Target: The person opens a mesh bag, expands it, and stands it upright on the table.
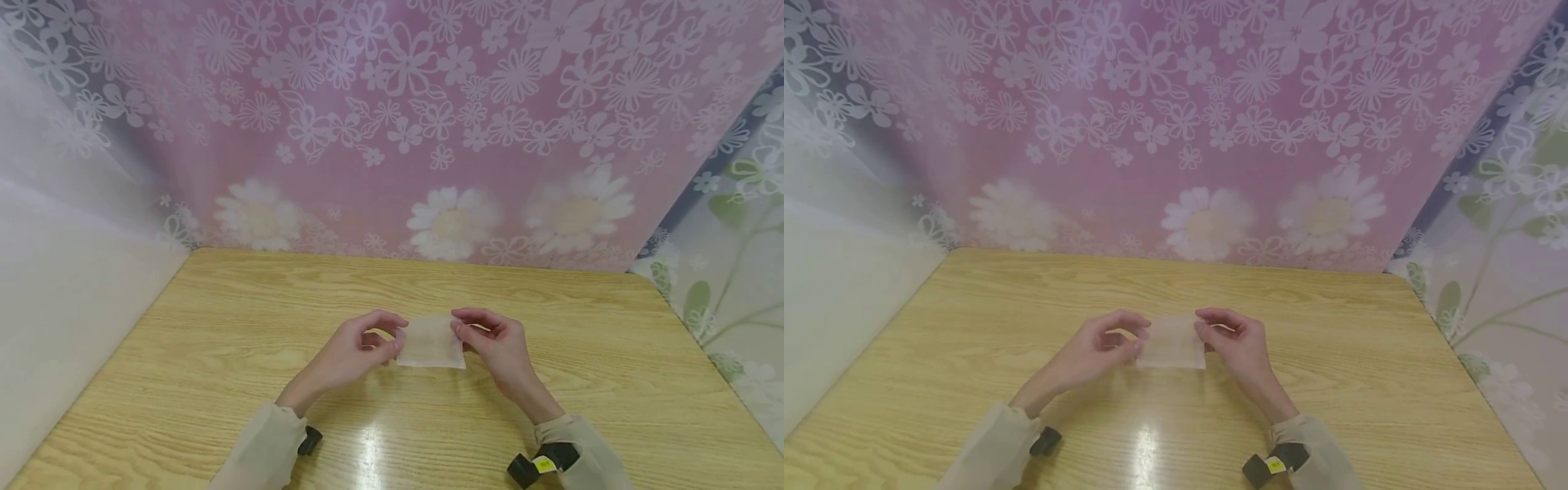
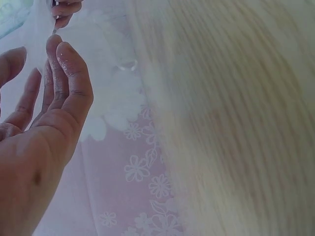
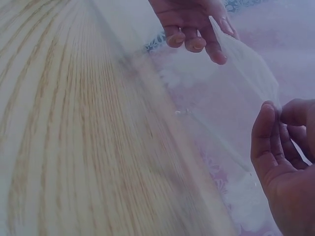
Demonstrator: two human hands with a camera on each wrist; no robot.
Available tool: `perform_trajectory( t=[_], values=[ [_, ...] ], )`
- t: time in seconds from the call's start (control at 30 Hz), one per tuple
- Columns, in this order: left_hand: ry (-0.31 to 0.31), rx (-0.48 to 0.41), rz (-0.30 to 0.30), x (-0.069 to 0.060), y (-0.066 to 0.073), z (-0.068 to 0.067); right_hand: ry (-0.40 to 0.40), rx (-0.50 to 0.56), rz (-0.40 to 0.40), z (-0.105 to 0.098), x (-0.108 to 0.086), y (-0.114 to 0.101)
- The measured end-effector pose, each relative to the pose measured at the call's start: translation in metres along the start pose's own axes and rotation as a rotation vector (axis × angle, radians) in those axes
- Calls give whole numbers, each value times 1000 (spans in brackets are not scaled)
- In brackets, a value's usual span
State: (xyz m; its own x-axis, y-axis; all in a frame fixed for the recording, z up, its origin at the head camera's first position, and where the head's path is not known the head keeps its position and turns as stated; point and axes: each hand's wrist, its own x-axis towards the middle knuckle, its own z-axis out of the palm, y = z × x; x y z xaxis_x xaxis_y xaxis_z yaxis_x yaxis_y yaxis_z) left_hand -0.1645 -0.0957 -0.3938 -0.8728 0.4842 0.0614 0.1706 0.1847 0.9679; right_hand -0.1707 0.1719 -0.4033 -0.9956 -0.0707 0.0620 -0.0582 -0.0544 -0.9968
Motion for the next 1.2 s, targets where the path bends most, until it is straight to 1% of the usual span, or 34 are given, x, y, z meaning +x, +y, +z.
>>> perform_trajectory(
  t=[0.23,0.4,0.5,0.6,0.7,0.83,0.93,1.07,1.2],
  values=[
    [-15,20,-9,-2,3,-2,67,21,87,3,2,-2],
    [-32,-2,4,-2,4,-1,77,63,98,2,3,-1],
    [-29,-7,18,-2,4,0,74,82,102,2,3,0],
    [-1,4,29,-2,3,1,62,86,111,2,3,1],
    [45,37,42,-2,3,2,47,79,120,2,2,2],
    [109,94,82,0,2,3,27,59,131,3,1,2],
    [157,115,121,2,1,3,5,55,137,2,0,1],
    [211,107,163,4,-2,2,-29,26,133,1,-1,0],
    [234,68,204,6,-3,2,-45,-35,79,-1,-3,-3]
  ],
)
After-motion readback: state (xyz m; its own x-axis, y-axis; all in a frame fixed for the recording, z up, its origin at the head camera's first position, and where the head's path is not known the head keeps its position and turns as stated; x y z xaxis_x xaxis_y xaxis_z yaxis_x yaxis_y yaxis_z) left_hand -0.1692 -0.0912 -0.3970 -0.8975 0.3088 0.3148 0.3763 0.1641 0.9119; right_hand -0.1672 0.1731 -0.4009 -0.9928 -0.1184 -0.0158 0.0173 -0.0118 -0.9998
